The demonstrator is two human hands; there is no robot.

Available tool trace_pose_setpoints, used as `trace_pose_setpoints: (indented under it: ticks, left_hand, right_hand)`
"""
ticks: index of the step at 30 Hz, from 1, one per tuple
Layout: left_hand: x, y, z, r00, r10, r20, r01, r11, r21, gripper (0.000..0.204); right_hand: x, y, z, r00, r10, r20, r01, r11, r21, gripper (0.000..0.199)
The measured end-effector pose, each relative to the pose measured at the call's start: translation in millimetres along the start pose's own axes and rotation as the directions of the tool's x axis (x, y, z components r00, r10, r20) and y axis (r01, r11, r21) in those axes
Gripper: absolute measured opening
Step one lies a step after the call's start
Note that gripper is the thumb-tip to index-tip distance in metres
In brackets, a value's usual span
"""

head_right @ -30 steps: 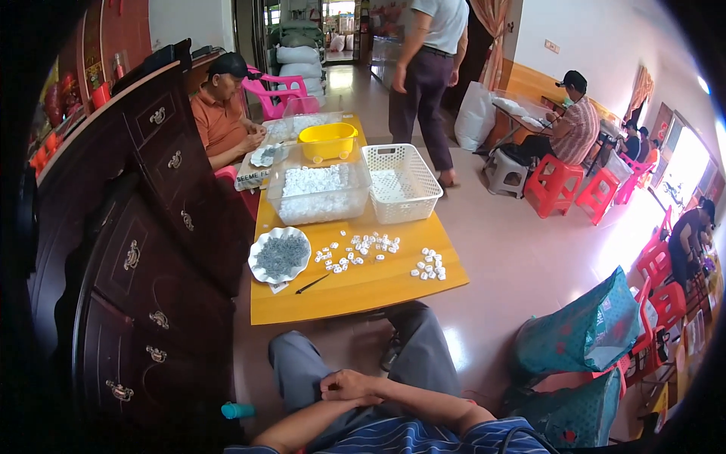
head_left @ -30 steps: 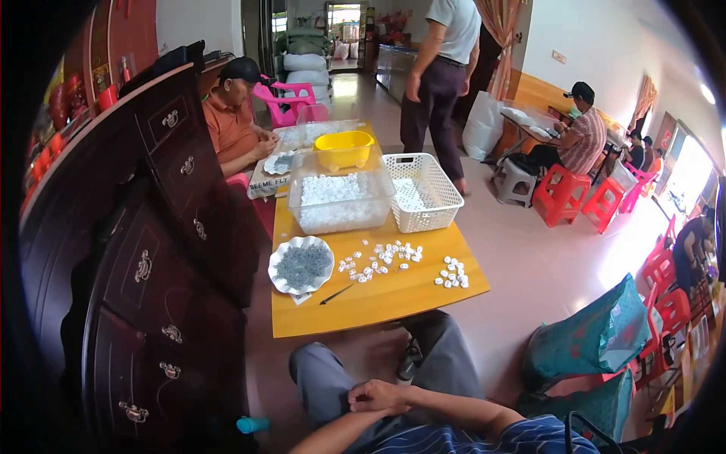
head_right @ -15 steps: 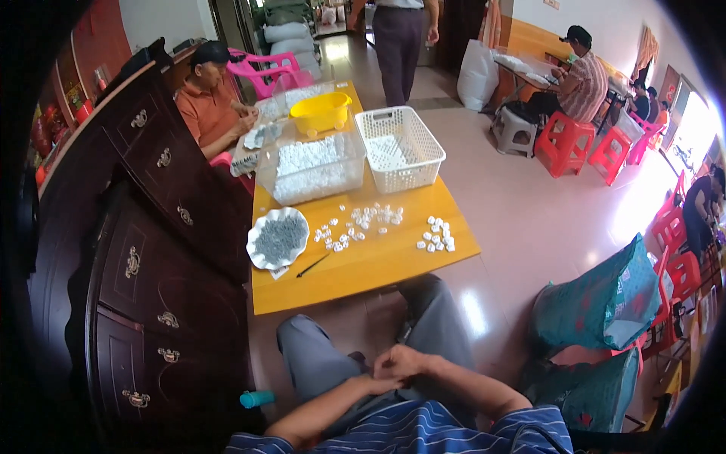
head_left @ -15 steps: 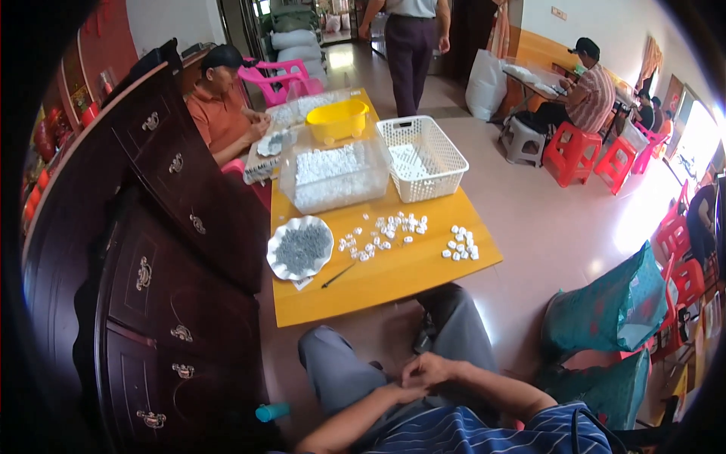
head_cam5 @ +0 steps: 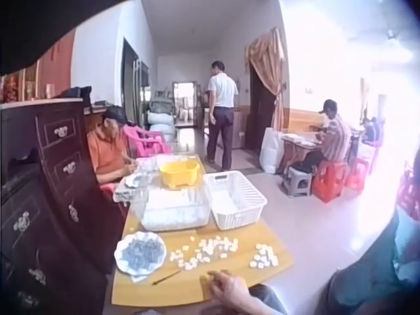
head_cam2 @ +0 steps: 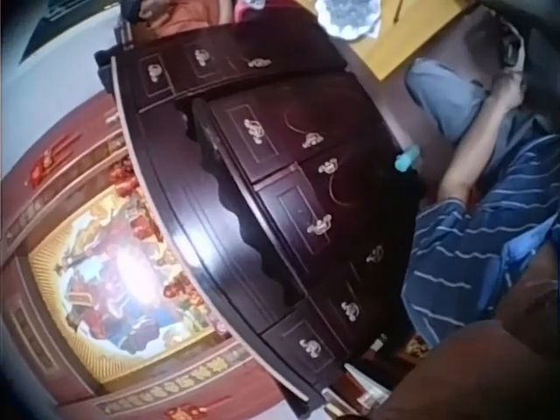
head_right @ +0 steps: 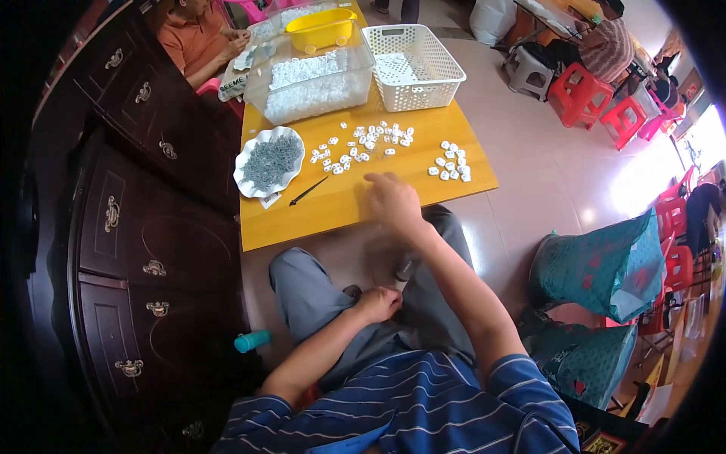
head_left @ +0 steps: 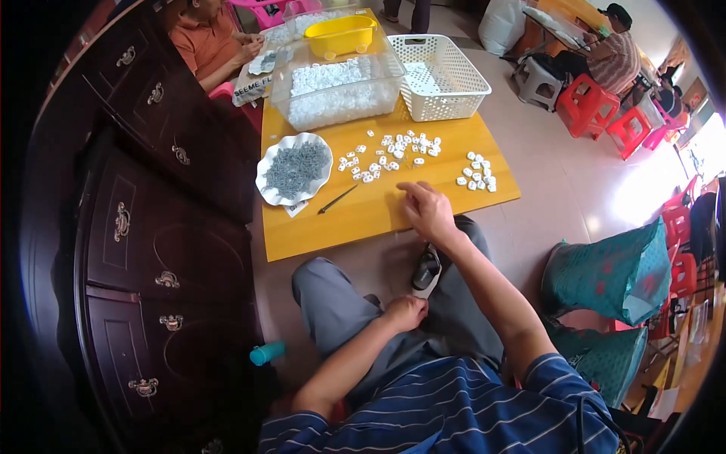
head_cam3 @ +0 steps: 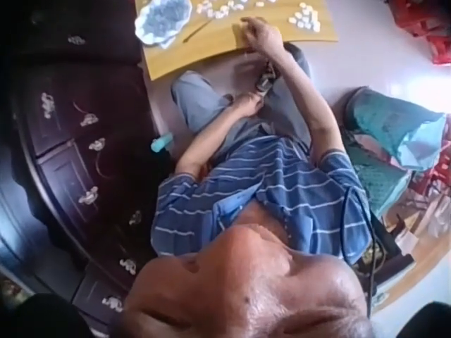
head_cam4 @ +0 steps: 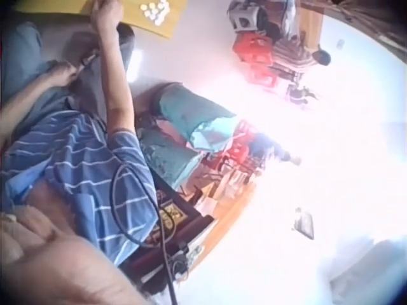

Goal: Assembling small white plastic components with tiny black rings or pins at a workbench.

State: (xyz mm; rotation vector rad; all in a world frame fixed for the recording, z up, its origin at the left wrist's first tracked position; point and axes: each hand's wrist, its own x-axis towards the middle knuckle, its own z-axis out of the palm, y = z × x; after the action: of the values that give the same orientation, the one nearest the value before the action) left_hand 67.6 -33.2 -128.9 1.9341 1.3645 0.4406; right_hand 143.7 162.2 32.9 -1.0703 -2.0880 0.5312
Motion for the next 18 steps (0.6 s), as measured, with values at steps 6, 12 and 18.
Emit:
trace_pose_setpoints:
  ticks: [6, 12, 18]
  left_hand:
    - [-4.2, -0.2, -4.2, 0.999, -0.030, 0.036, 0.030, 0.999, -0.021, 0.012]
    - [-4.8, 2.5, -4.4, 0.997, -0.038, 0.064, 0.038, 0.999, 0.006, 0.014]
    - [-3.8, 0.8, -3.9, 0.994, -0.067, 0.081, 0.068, 0.998, -0.008, 0.016]
  right_hand:
    - [32.9, -0.2, 26.9, 0.996, -0.045, 0.080, 0.063, 0.968, -0.243, 0.030]
    - [34.4, 8.4, 36.2, 0.987, -0.103, 0.126, 0.132, 0.960, -0.247, 0.029]
    - [36.3, 4.0, 34.1, 0.982, -0.152, 0.109, 0.175, 0.952, -0.253, 0.019]
